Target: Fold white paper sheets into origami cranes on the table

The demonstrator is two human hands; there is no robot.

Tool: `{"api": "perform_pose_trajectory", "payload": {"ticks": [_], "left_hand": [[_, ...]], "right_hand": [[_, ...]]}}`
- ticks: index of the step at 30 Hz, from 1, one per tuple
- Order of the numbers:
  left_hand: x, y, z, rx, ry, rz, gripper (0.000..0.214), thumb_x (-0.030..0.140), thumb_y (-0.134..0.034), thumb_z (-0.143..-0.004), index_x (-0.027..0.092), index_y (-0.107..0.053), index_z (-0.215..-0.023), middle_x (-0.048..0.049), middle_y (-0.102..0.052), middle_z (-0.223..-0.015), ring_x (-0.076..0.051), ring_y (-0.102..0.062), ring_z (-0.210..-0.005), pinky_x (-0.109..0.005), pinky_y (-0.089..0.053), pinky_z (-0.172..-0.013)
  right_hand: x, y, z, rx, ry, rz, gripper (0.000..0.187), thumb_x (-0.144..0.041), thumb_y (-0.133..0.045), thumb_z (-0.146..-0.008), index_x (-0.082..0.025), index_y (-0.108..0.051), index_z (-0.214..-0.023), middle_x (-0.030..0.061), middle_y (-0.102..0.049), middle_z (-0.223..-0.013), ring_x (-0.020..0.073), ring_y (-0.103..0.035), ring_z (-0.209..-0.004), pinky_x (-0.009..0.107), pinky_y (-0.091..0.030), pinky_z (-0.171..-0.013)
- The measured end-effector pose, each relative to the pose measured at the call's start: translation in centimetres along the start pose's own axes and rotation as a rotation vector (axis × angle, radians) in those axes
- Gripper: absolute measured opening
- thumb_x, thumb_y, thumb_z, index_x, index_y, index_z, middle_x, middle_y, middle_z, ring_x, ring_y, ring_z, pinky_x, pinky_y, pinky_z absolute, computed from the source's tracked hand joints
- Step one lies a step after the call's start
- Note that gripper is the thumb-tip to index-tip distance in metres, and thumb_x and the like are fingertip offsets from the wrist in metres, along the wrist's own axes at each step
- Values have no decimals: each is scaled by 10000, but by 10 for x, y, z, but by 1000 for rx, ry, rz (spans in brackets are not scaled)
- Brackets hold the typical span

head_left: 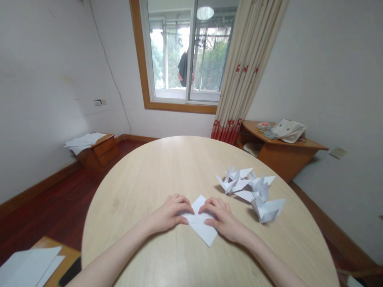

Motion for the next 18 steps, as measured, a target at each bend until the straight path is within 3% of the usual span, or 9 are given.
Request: {"api": "perform_pose_trajectory", "payload": {"ticks": [4, 8, 18], "left_hand": [[5, 1, 2, 30, -60, 77, 217, 243, -645, -873, 232, -678, -1088, -64, -671, -1103, -211, -583, -1063, -348, -443, -935], [5, 2, 3, 49, -57, 18, 218, 207, -673, -823, 208, -724, -1035, -85, -699, -1109, -217, -636, -1012, -346, -488, -906], [18, 0, 6, 15, -168, -154, 189, 190, -579, -828, 185, -742, -924, -83, -738, -1053, -211, -689, -958, -296, -534, -845]], "right_hand": [[-3, 2, 1, 6, 16, 6, 272, -111, -594, -810, -299, -623, -1005, 25, -588, -1089, 256, -482, -1109, 470, -320, -963], [-10, 6, 2, 41, 64, -7, 314, -76, -578, -799, -272, -583, -1045, 35, -618, -1102, 259, -490, -1103, 470, -332, -947], [-41, -2, 11, 73, 372, -84, 368, -56, -433, -877, -214, -617, -1153, 82, -665, -1138, 207, -586, -1045, 367, -465, -910]]}}
Point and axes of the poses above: each hand's wrist, its own z-axis away from the middle knuckle, its own y-axis out of the back of the hand, x = y × z, the point moved 10 cm from there along -z, towards the middle knuckle
